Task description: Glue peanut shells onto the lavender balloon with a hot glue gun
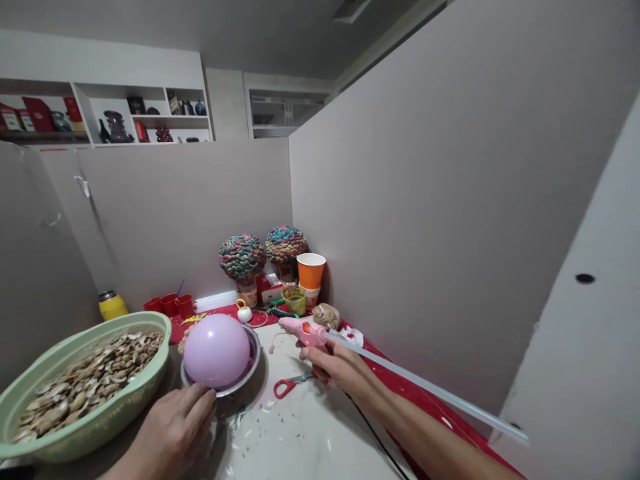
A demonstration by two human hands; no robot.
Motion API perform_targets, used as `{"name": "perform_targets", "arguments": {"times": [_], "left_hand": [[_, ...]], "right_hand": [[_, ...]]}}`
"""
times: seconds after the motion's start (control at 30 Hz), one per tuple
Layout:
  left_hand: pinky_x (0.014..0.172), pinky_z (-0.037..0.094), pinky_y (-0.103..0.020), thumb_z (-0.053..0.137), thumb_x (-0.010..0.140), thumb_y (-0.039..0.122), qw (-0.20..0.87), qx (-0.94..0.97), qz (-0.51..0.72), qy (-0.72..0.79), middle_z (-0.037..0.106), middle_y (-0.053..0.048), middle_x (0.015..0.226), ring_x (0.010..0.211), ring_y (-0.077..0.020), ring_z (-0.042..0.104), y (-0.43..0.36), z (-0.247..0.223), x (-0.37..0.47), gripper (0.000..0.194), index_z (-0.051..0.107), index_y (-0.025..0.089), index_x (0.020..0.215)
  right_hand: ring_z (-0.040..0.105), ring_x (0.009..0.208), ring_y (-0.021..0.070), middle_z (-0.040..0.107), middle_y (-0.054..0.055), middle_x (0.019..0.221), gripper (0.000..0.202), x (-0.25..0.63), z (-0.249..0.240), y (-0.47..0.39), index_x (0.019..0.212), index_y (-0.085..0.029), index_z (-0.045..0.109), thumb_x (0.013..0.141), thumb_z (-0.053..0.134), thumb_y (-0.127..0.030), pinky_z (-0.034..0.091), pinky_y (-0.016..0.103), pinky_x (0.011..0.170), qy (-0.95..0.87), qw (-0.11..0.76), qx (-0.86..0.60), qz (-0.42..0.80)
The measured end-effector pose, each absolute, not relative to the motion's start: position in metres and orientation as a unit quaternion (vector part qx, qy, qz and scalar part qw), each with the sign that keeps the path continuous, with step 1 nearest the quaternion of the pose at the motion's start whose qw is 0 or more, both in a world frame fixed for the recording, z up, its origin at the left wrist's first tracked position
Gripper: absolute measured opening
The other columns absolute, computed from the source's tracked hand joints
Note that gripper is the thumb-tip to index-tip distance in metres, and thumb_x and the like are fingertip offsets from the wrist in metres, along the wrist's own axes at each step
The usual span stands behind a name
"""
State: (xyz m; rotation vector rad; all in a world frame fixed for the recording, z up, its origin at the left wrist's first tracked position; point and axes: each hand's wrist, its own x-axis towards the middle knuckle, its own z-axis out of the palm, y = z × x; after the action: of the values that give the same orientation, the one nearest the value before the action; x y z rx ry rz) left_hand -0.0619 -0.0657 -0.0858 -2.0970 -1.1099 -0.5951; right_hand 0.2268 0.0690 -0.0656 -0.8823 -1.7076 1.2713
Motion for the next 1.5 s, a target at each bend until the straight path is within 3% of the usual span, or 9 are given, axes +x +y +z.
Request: {"name": "perform_targets", "arguments": {"times": [0.2, 0.33, 0.5, 0.63, 0.77, 0.97, 1.17, 1.4, 1.5], "left_hand": [[0.065, 0.056, -0.023, 0.060, 0.086, 0.015, 0.180, -0.780, -0.416, -0.433, 0.074, -0.004, 0.085, 0.067, -0.0156, 0.070, -0.058, -0.057, -0.012, 0.031, 0.057, 0.021, 0.116], [0.062, 0.049, -0.023, 0.063, 0.086, 0.026, -0.043, -0.695, -0.510, -0.506, 0.065, 0.001, 0.072, 0.062, -0.0128, 0.060, -0.033, -0.036, 0.026, 0.007, 0.058, 0.020, 0.083], [0.052, 0.042, -0.021, 0.058, 0.088, 0.032, -0.096, -0.664, -0.511, -0.537, 0.047, 0.006, 0.059, 0.054, -0.0105, 0.048, -0.013, -0.044, 0.035, 0.027, 0.045, 0.021, 0.067], [0.053, 0.047, -0.022, 0.051, 0.092, 0.033, -0.122, -0.659, -0.486, -0.561, 0.057, 0.002, 0.066, 0.058, -0.0134, 0.056, -0.020, -0.062, 0.021, 0.019, 0.055, 0.019, 0.080], [0.052, 0.047, -0.023, 0.050, 0.093, 0.033, -0.109, -0.670, -0.455, -0.577, 0.061, 0.001, 0.064, 0.056, -0.0145, 0.059, -0.029, -0.070, 0.013, 0.019, 0.061, 0.017, 0.090], [0.048, 0.034, -0.021, 0.052, 0.092, 0.025, -0.050, -0.732, -0.393, -0.554, 0.051, 0.004, 0.054, 0.050, -0.0101, 0.046, -0.031, -0.077, 0.025, 0.028, 0.056, 0.017, 0.066], [0.047, 0.027, -0.024, 0.050, 0.091, 0.018, 0.065, -0.787, -0.339, -0.512, 0.042, 0.005, 0.048, 0.044, -0.0080, 0.038, -0.046, -0.077, 0.025, 0.035, 0.045, 0.019, 0.056], [0.060, 0.040, -0.027, 0.053, 0.090, 0.017, 0.236, -0.774, -0.262, -0.526, 0.063, -0.006, 0.069, 0.063, -0.0167, 0.056, -0.066, -0.059, -0.030, 0.008, 0.057, 0.017, 0.082], [0.055, 0.038, -0.029, 0.054, 0.090, 0.016, 0.279, -0.783, -0.211, -0.515, 0.063, -0.005, 0.068, 0.058, -0.0171, 0.055, -0.064, -0.065, -0.040, 0.007, 0.057, 0.017, 0.084]], "right_hand": [[0.039, 0.049, 0.0113, 0.045, -0.006, 0.053, 0.015, 0.219, -0.038, 0.059, 0.064, -0.021, 0.053, 0.072, 0.062, -0.031, 0.030, 0.023, 0.044, -0.696, 0.432, -0.306, 0.485], [0.041, 0.051, 0.0114, 0.048, -0.006, 0.053, 0.011, 0.208, -0.037, 0.056, 0.068, -0.021, 0.057, 0.069, 0.065, -0.028, 0.031, 0.024, 0.047, -0.699, 0.440, -0.277, 0.491], [0.038, 0.039, 0.0095, 0.044, -0.008, 0.044, 0.024, 0.200, -0.065, 0.063, 0.077, -0.019, 0.059, 0.074, 0.061, -0.042, 0.029, 0.022, 0.041, -0.642, 0.410, -0.251, 0.597], [0.042, 0.039, 0.0090, 0.049, -0.005, 0.045, 0.031, 0.203, -0.081, 0.070, 0.069, -0.017, 0.059, 0.074, 0.063, -0.047, 0.029, 0.021, 0.040, -0.602, 0.388, -0.226, 0.661], [0.036, 0.035, 0.0075, 0.047, -0.006, 0.041, 0.033, 0.204, -0.081, 0.069, 0.063, -0.017, 0.058, 0.073, 0.063, -0.048, 0.029, 0.021, 0.038, -0.562, 0.372, -0.208, 0.709], [0.039, 0.039, 0.0073, 0.048, -0.005, 0.043, 0.032, 0.202, -0.082, 0.066, 0.060, -0.016, 0.059, 0.066, 0.067, -0.047, 0.035, 0.021, 0.042, -0.535, 0.362, -0.218, 0.731], [0.036, 0.039, 0.0063, 0.047, -0.004, 0.042, 0.040, 0.203, -0.089, 0.065, 0.060, -0.016, 0.059, 0.067, 0.072, -0.054, 0.024, 0.020, 0.039, -0.525, 0.361, -0.268, 0.723], [0.037, 0.042, 0.0073, 0.049, -0.003, 0.047, 0.049, 0.204, -0.102, 0.066, 0.059, -0.017, 0.056, 0.068, 0.073, -0.063, 0.023, 0.021, 0.040, -0.546, 0.371, -0.290, 0.693], [0.036, 0.042, 0.0072, 0.049, -0.004, 0.048, 0.051, 0.202, -0.105, 0.066, 0.061, -0.017, 0.056, 0.069, 0.071, -0.065, 0.021, 0.021, 0.040, -0.553, 0.365, -0.300, 0.686]]}}
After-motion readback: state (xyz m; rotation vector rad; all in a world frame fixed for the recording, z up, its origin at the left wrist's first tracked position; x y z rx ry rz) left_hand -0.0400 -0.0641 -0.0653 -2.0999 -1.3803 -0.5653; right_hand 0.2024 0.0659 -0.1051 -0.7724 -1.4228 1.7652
